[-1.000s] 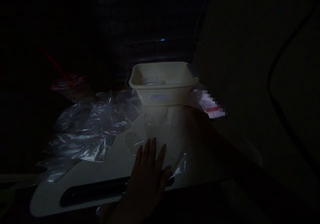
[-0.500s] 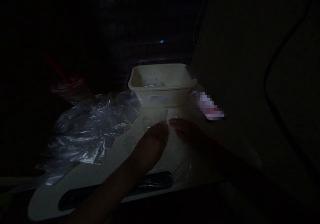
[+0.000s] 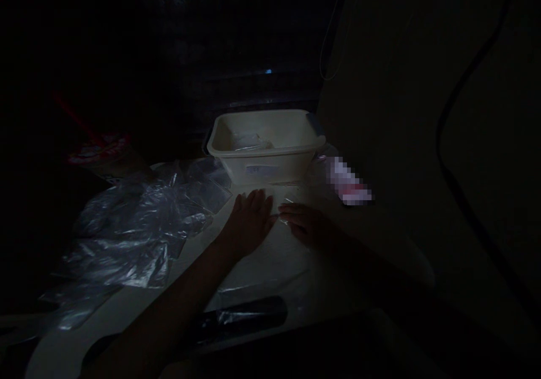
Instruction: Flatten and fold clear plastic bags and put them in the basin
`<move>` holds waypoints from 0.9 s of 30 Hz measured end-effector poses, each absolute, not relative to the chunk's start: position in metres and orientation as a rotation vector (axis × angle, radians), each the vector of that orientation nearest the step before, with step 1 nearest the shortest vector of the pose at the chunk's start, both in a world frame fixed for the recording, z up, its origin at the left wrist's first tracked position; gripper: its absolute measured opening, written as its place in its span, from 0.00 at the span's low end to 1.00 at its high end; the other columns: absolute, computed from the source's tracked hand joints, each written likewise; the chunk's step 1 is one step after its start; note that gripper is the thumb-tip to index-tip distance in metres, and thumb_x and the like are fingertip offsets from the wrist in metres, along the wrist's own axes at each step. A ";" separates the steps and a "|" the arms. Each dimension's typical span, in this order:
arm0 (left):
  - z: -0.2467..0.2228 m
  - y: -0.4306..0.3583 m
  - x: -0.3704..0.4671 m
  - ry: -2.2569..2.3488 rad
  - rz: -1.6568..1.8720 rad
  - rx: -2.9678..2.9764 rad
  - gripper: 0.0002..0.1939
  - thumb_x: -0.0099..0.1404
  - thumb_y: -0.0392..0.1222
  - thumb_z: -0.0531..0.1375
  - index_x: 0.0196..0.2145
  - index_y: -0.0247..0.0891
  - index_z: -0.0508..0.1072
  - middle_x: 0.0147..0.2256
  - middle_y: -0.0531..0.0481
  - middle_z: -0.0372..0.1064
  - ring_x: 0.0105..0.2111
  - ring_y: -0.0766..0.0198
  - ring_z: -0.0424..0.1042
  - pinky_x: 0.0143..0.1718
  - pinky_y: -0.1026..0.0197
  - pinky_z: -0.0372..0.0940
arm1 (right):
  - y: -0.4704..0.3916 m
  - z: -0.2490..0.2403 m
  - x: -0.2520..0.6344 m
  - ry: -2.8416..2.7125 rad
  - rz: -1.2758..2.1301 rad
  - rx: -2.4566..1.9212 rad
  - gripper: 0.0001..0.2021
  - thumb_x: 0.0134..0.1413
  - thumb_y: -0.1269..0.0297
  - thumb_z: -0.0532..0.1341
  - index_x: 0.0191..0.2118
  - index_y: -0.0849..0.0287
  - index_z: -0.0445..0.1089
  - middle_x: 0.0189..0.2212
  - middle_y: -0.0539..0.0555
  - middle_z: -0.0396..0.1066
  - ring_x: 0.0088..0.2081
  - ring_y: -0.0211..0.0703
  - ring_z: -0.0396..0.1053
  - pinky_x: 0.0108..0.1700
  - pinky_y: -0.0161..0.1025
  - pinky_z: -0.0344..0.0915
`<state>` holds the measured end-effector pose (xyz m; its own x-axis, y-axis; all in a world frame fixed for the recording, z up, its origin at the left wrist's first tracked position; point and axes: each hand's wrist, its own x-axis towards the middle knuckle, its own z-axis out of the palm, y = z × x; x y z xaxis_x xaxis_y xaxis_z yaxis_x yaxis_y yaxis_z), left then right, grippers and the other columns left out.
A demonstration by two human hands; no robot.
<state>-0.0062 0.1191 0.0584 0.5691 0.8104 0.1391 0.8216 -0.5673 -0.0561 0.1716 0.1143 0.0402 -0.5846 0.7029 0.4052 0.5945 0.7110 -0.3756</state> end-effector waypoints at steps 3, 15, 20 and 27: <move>0.066 0.090 0.000 -1.438 -0.170 -2.710 0.26 0.63 0.45 0.42 0.54 0.26 0.47 0.55 0.34 0.43 0.55 0.50 0.41 0.51 0.48 0.46 | 0.114 0.039 0.172 -2.353 0.247 -1.019 0.16 0.47 0.73 0.47 0.41 0.64 0.66 0.43 0.59 0.66 0.48 0.40 0.60 0.47 0.42 0.60; 0.051 0.008 -0.001 -1.374 -0.129 -2.791 0.27 0.61 0.48 0.46 0.55 0.36 0.46 0.56 0.36 0.40 0.55 0.48 0.40 0.48 0.45 0.52 | 0.119 0.044 0.187 -2.203 0.042 -1.439 0.16 0.46 0.72 0.48 0.40 0.63 0.67 0.41 0.57 0.68 0.44 0.45 0.63 0.46 0.44 0.59; 0.050 0.002 -0.001 -1.350 -0.200 -2.747 0.27 0.60 0.48 0.46 0.55 0.35 0.47 0.56 0.36 0.42 0.55 0.48 0.40 0.48 0.45 0.52 | 0.123 0.051 0.178 -2.268 -0.010 -1.533 0.12 0.48 0.65 0.51 0.37 0.61 0.67 0.36 0.57 0.68 0.38 0.46 0.63 0.40 0.42 0.58; 0.047 -0.002 -0.001 -1.353 -0.209 -2.736 0.28 0.60 0.48 0.47 0.55 0.35 0.46 0.56 0.36 0.41 0.55 0.48 0.40 0.49 0.44 0.50 | 0.138 0.059 0.164 -2.284 0.086 -1.666 0.07 0.45 0.66 0.54 0.23 0.61 0.66 0.25 0.54 0.68 0.29 0.41 0.64 0.32 0.36 0.56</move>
<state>-0.0014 -0.0023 0.0472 0.6002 0.7840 0.1586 0.7952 -0.6062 -0.0134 0.1642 0.1383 0.0585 -0.2747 0.9374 0.2139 0.9187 0.3215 -0.2292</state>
